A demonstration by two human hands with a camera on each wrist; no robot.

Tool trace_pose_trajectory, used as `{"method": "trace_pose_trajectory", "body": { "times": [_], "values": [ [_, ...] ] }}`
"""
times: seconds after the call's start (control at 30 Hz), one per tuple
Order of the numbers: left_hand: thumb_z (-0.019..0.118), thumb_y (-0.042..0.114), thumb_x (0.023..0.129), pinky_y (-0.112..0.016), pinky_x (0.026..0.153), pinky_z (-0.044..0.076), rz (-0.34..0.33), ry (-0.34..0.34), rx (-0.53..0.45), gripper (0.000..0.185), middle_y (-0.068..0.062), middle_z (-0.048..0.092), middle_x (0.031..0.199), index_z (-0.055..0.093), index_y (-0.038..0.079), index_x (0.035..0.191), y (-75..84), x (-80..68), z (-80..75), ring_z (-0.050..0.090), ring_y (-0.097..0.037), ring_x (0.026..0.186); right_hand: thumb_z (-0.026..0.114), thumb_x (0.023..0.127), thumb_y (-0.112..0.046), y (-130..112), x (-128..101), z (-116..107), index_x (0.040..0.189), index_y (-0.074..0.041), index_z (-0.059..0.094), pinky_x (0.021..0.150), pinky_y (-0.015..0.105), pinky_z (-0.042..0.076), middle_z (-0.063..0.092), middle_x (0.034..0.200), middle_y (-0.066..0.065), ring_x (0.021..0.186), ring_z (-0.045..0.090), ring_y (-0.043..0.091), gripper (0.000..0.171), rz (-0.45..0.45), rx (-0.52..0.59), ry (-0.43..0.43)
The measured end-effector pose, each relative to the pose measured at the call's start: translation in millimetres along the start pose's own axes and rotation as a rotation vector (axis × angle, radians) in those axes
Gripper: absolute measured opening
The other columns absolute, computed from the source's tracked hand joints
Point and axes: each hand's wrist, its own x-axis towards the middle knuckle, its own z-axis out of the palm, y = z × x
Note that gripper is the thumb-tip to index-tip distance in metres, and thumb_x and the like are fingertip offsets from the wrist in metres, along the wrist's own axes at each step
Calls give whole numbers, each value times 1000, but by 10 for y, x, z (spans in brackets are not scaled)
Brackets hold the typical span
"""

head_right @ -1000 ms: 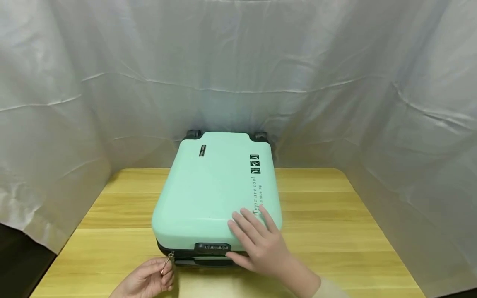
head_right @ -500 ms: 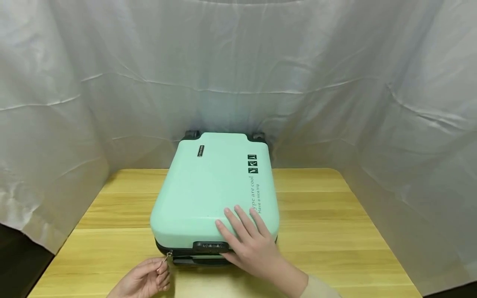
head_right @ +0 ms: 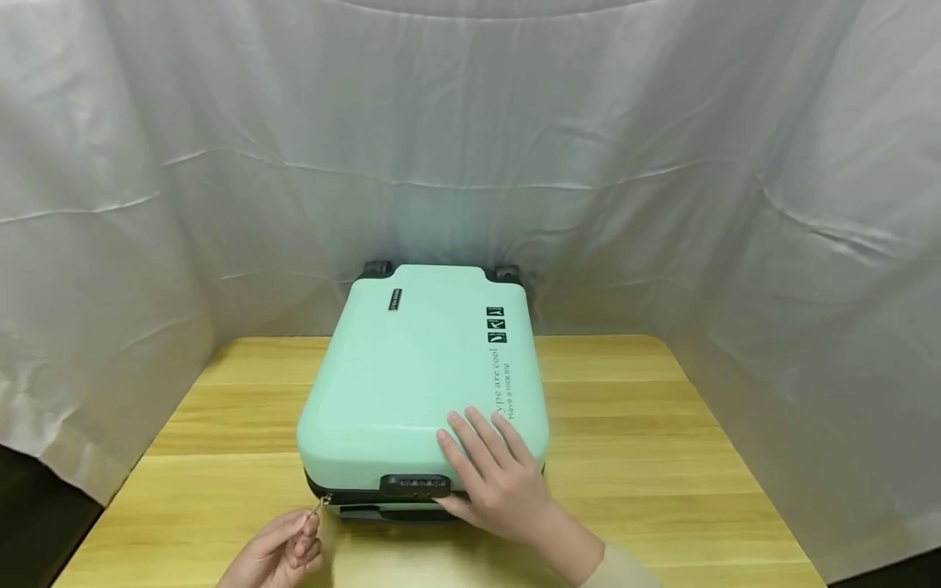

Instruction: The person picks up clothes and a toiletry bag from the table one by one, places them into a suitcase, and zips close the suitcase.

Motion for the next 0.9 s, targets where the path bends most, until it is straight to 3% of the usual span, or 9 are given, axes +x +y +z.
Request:
{"method": "trace_pose_trajectory", "body": {
  "times": [0.2,0.3,0.43,0.9],
  "values": [
    [8,10,106,-23,75,27,100,-5,8,52,5,65,103,57,6,121,20,-64,-17,46,-7,82,56,88,-59,-5,6,25,110,0,69,93,47,49,72,108,18,99,68,33,65,3,5,16],
    [6,10,106,-22,76,30,121,21,-23,54,3,66,104,58,5,121,62,-90,-15,49,-7,82,55,89,-59,0,11,26,109,0,70,92,47,49,72,107,18,98,68,33,65,1,4,22],
    [2,8,105,-21,83,40,115,33,-29,58,0,71,111,57,3,125,103,-102,-21,62,-8,94,55,88,-59,1,9,21,108,0,70,91,46,49,73,106,17,98,68,32,64,1,8,26],
    [2,8,106,-23,88,43,134,44,-55,58,-2,71,112,57,2,125,99,-107,-5,64,-10,97,55,88,-61,24,-30,37,109,1,70,87,47,50,73,107,17,98,69,32,66,-16,13,37]
  ]
}}
